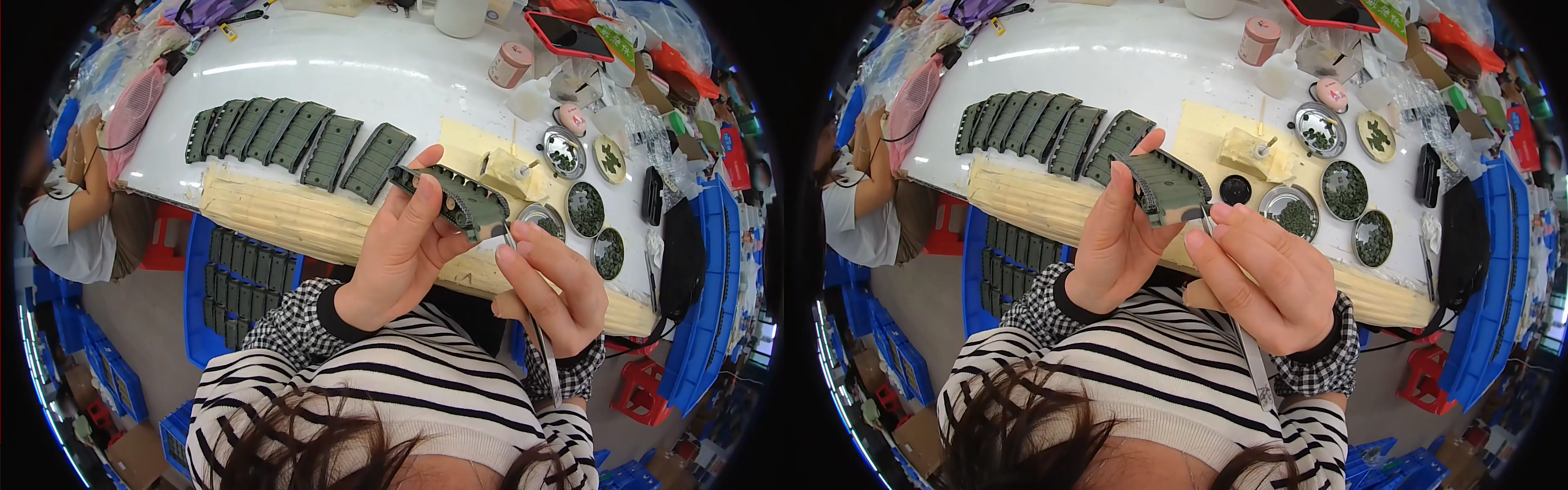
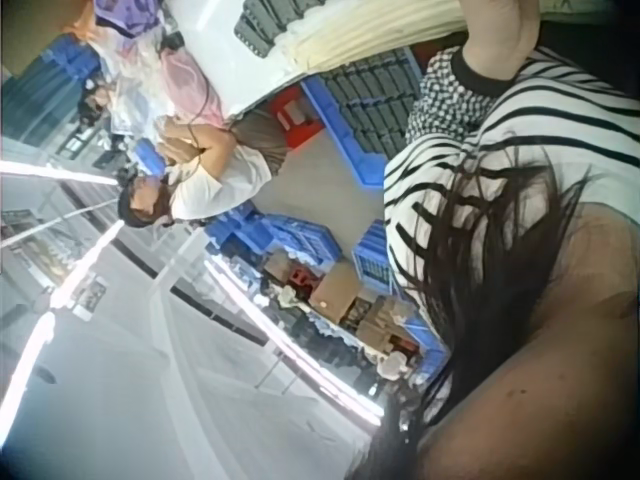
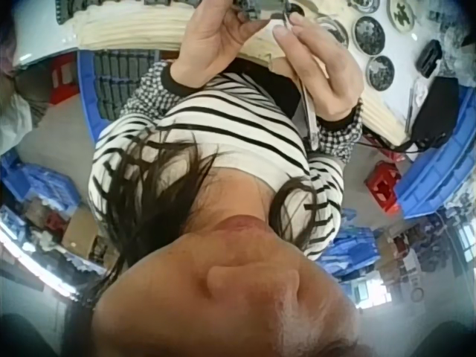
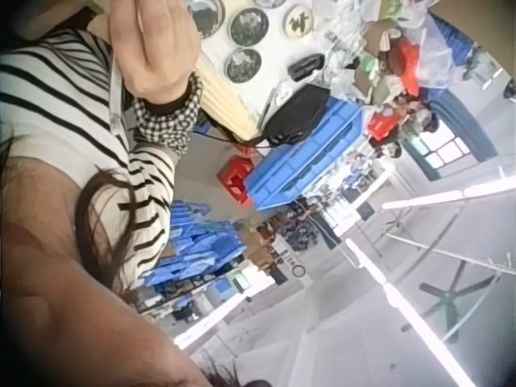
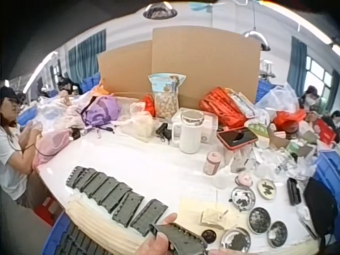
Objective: Assembling and finishing small green plastic toy model parts at a factory workbench.
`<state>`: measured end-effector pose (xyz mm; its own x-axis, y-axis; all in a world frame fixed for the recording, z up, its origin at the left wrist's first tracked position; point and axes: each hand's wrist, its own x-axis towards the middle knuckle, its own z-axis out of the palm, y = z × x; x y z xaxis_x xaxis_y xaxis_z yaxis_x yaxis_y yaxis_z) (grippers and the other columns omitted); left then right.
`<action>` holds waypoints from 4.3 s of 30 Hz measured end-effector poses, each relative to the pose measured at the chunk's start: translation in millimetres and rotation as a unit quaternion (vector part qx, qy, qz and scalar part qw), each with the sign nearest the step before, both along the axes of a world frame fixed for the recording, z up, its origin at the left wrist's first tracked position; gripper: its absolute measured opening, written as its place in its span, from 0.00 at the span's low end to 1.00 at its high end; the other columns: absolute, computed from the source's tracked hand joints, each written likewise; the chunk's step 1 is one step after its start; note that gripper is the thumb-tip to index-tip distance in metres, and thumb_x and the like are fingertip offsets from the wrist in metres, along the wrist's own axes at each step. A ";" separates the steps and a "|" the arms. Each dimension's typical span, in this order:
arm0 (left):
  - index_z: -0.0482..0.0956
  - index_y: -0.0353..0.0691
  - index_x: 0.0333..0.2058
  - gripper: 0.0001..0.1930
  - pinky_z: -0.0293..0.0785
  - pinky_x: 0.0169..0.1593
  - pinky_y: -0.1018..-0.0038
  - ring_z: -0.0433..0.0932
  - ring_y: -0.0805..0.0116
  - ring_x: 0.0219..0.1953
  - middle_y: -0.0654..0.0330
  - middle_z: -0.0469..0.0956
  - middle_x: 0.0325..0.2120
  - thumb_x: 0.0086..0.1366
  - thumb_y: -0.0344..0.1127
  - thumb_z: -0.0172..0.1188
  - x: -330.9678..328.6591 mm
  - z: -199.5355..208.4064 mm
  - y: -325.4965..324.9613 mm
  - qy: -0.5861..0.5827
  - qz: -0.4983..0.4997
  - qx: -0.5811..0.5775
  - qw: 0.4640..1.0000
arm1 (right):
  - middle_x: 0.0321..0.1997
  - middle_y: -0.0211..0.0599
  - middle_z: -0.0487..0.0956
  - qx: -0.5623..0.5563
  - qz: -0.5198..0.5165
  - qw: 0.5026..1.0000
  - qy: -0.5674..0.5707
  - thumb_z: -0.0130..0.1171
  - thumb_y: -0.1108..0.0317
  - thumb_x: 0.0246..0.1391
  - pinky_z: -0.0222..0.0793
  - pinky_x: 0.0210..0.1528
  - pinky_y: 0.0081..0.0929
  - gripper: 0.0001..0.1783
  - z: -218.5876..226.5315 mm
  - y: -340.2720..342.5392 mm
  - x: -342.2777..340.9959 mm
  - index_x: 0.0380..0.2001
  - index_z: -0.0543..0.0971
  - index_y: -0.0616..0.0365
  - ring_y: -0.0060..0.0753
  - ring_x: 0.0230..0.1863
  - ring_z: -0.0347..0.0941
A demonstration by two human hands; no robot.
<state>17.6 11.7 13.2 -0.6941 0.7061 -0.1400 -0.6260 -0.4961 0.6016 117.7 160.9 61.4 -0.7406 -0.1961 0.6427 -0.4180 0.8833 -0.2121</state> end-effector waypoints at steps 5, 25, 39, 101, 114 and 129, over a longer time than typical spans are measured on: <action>0.53 0.46 0.65 0.28 0.70 0.60 0.69 0.71 0.69 0.57 0.60 0.70 0.55 0.72 0.54 0.40 0.0 0.4 1.0 -0.003 0.002 -0.005 1.000 | 0.39 0.40 0.76 -0.005 0.003 1.000 -0.006 0.66 0.61 0.46 0.81 0.45 0.34 0.20 -1.4 0.4 -0.2 0.39 0.82 0.65 0.43 0.42 0.80; 0.51 0.40 0.63 0.29 0.78 0.50 0.71 0.76 0.69 0.49 0.56 0.69 0.51 0.70 0.44 0.51 -0.4 0.7 1.6 -0.044 0.044 0.039 0.997 | 0.39 0.42 0.77 0.019 0.016 1.000 -0.020 0.66 0.68 0.43 0.80 0.44 0.32 0.18 -2.0 1.3 -2.2 0.38 0.81 0.68 0.44 0.43 0.79; 0.51 0.46 0.65 0.28 0.70 0.60 0.68 0.72 0.68 0.57 0.59 0.70 0.55 0.73 0.53 0.39 -0.7 -4.6 -2.7 0.025 0.008 -0.013 1.000 | 0.40 0.41 0.77 -0.026 -0.003 0.999 -0.029 0.68 0.62 0.42 0.79 0.46 0.33 0.22 -1.6 -0.9 0.3 0.40 0.81 0.66 0.43 0.44 0.79; 0.35 0.43 0.69 0.46 0.77 0.51 0.67 0.78 0.55 0.48 0.47 0.71 0.49 0.65 0.59 0.52 -22.9 -29.4 9.0 0.057 -0.106 0.141 0.983 | 0.42 0.40 0.76 -0.090 0.061 0.994 0.027 0.67 0.65 0.47 0.80 0.47 0.31 0.19 -21.1 -3.9 6.0 0.41 0.80 0.66 0.46 0.46 0.78; 0.35 0.43 0.69 0.46 0.74 0.53 0.65 0.76 0.55 0.50 0.46 0.71 0.49 0.65 0.55 0.55 -25.5 -31.4 8.8 0.063 -0.117 0.183 0.974 | 0.43 0.38 0.75 -0.077 0.036 0.996 0.003 0.67 0.73 0.43 0.79 0.47 0.29 0.19 -16.7 -8.4 9.0 0.41 0.81 0.65 0.43 0.48 0.77; 0.33 0.42 0.69 0.48 0.76 0.52 0.64 0.78 0.52 0.47 0.45 0.71 0.48 0.65 0.57 0.54 -25.5 -31.2 7.4 0.075 -0.105 0.146 0.981 | 0.44 0.40 0.75 -0.056 0.030 0.998 0.005 0.67 0.70 0.45 0.79 0.48 0.28 0.19 -17.2 -9.7 8.3 0.42 0.80 0.65 0.43 0.49 0.77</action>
<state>-7.9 19.1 -18.0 -0.5266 0.8303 0.1826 -0.6481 -0.5311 0.5458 126.0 151.2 44.2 -0.7232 -0.1665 0.6703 -0.4724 0.8272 -0.3043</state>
